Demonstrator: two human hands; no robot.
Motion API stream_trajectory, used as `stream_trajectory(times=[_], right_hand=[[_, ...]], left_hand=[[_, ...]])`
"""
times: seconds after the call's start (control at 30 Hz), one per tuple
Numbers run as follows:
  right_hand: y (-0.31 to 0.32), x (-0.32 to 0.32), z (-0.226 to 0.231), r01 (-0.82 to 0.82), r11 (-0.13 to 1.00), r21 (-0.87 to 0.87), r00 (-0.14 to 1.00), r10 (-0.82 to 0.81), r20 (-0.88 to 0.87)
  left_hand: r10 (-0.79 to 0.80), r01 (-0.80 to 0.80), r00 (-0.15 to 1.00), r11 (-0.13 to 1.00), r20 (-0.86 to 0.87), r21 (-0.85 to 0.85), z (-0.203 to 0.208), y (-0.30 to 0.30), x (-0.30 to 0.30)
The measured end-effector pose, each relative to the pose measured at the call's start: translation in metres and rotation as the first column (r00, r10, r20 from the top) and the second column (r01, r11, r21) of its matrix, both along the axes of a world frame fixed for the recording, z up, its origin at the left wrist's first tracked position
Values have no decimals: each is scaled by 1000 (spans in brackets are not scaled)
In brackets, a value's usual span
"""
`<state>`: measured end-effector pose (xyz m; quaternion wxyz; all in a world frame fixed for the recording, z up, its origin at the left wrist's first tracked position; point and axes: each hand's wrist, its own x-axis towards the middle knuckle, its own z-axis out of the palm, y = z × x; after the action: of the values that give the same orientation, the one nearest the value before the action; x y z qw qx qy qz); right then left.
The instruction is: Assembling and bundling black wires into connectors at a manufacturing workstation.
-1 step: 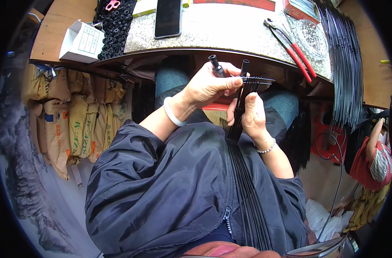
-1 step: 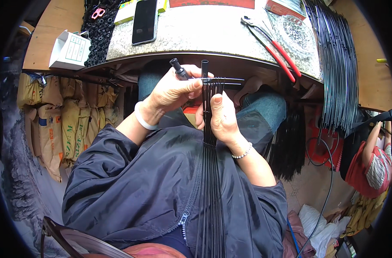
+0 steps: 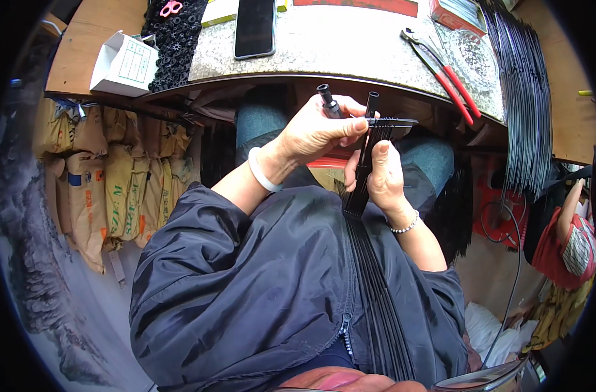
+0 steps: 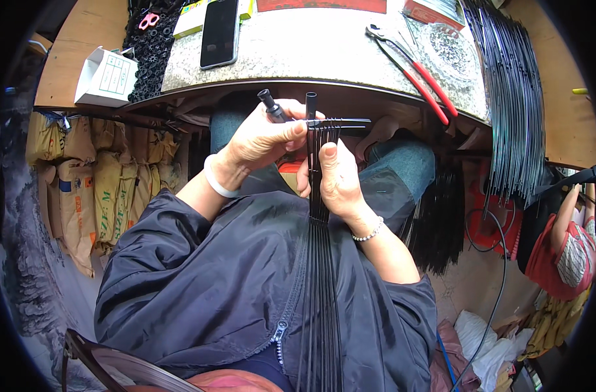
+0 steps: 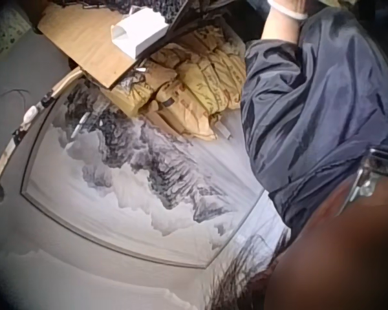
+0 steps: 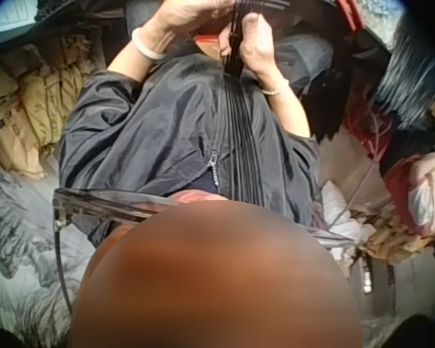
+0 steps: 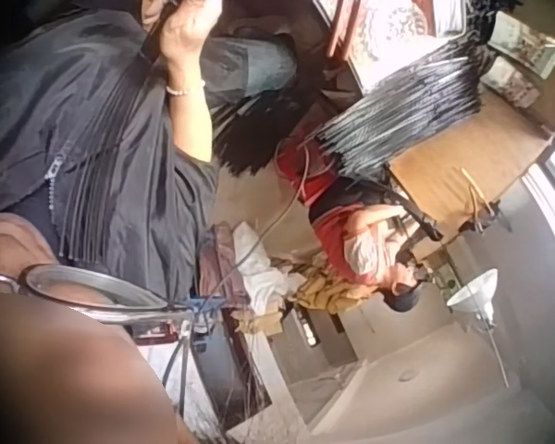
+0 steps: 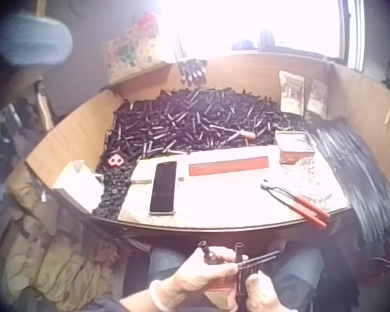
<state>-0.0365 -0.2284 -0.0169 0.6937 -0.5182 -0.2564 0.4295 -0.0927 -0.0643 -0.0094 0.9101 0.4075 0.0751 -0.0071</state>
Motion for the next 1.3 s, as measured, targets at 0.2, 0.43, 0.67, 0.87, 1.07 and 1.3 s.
stream_trajectory(times=[0.2,0.43,0.67,0.87,1.07,1.3], right_hand=[[4,-5,6,98,995,13,995,-98,32],[3,-6,7,72,996,55,995,-75,61],[-1,-4,-1,28,1000,-1,997,-28,77],[-3,-2,-2,3,999,-45,999,-1,45],[3,6,-8,-155,982,107,980,166,-109],[2,5,-8,-105,992,63,979,114,-167]], left_hand=[[43,-45,999,987,14,156,9,-4,-4],[76,-81,997,981,33,176,10,-9,-7],[-15,17,1000,992,-20,122,7,-1,-1],[-37,36,999,989,9,146,4,3,0],[-65,50,996,976,65,212,7,10,3],[-31,23,999,979,37,202,7,7,0]])
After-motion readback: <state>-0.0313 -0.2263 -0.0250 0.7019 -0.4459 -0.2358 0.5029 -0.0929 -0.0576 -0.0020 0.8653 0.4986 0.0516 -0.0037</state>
